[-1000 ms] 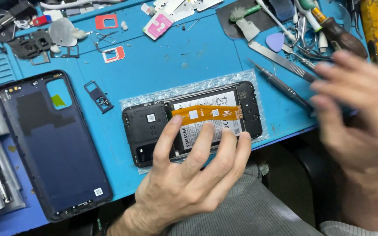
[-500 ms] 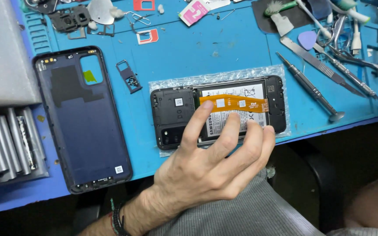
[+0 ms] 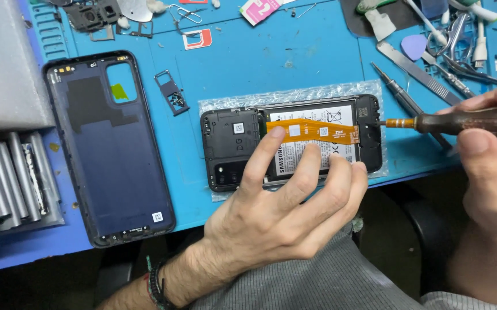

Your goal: Disassembling and reassembling internal frames and components of a smartphone using prying tools and a screwdriver.

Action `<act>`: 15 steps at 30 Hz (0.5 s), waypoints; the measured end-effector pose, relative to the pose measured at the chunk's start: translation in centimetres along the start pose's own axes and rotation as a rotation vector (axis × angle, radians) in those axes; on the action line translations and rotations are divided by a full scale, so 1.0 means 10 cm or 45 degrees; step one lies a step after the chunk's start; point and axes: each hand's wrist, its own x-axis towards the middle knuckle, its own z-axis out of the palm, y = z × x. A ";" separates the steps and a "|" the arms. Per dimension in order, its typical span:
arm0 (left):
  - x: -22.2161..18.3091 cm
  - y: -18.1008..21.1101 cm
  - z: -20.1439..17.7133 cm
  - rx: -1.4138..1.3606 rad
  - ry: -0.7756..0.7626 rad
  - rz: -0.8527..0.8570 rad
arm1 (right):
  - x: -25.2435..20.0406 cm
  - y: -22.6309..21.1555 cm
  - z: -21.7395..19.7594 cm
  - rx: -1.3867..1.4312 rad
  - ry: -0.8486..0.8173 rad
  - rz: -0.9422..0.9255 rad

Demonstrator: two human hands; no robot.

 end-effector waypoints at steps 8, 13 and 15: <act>0.00 0.01 0.00 -0.060 0.038 -0.024 | -0.05 0.34 -0.06 0.017 -0.029 -0.049; 0.08 0.01 -0.14 -0.133 0.074 -0.126 | -0.10 0.19 -0.01 0.033 -0.007 -0.079; 0.17 0.01 -0.30 -0.306 0.157 -0.352 | -0.17 -0.04 0.12 0.020 0.121 0.209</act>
